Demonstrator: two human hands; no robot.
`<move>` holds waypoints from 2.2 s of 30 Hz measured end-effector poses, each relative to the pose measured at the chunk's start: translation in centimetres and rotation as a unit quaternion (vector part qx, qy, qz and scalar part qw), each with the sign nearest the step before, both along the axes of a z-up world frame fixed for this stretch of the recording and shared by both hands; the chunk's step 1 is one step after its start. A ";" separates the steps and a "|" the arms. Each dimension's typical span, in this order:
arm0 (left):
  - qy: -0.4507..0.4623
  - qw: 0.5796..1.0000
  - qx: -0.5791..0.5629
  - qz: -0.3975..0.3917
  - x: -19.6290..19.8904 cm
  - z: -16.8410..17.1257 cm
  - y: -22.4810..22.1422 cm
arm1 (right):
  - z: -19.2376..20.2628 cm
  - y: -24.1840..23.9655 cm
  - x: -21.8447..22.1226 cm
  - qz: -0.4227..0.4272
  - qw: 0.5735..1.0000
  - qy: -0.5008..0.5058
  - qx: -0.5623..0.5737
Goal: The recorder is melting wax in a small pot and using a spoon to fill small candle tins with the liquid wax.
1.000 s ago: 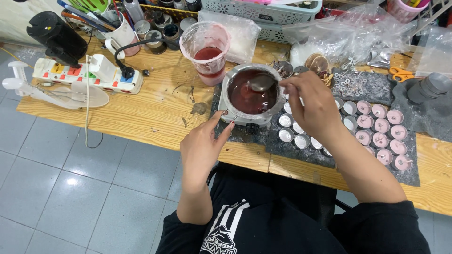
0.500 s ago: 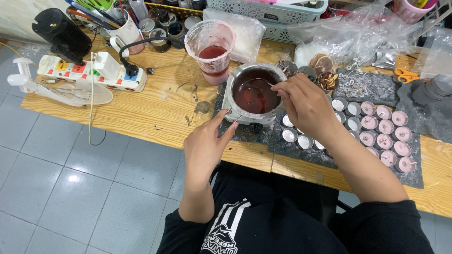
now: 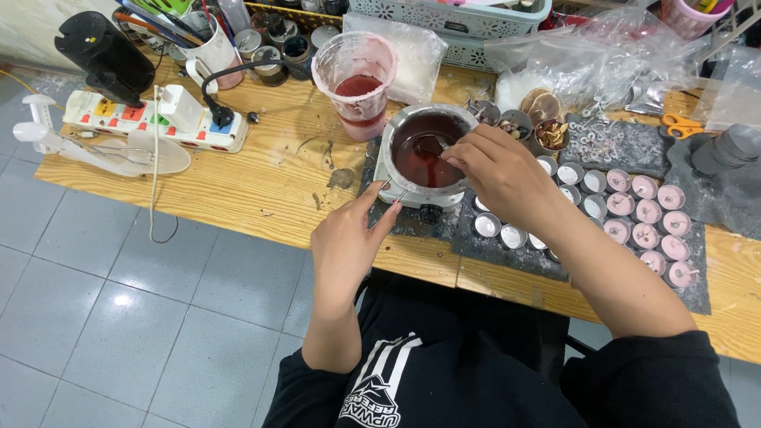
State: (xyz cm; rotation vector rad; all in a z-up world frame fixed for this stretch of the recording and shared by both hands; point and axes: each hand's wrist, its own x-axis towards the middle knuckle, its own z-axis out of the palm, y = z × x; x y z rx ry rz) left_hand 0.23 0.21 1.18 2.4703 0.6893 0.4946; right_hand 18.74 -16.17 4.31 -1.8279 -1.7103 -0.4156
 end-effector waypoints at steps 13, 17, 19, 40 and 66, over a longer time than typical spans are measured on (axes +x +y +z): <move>0.000 1.000 0.000 0.004 0.0 0.1 -0.5 | 2.0 1.4 2.3 0.049 0.997 -0.020 -0.061; 0.000 1.000 0.001 0.005 -0.1 0.1 -0.6 | 1.7 1.4 3.4 0.091 0.992 -0.025 -0.087; -0.006 1.000 0.007 0.004 0.0 0.1 -0.6 | 1.2 1.4 3.3 0.089 0.992 0.002 -0.086; -0.006 1.000 -0.006 0.004 -0.1 -0.2 -0.4 | 0.1 -0.8 2.6 0.030 0.998 -0.018 -0.056; -0.005 1.000 -0.003 0.002 -0.2 -0.5 -0.2 | -0.2 -0.8 3.0 -0.015 0.998 0.019 -0.063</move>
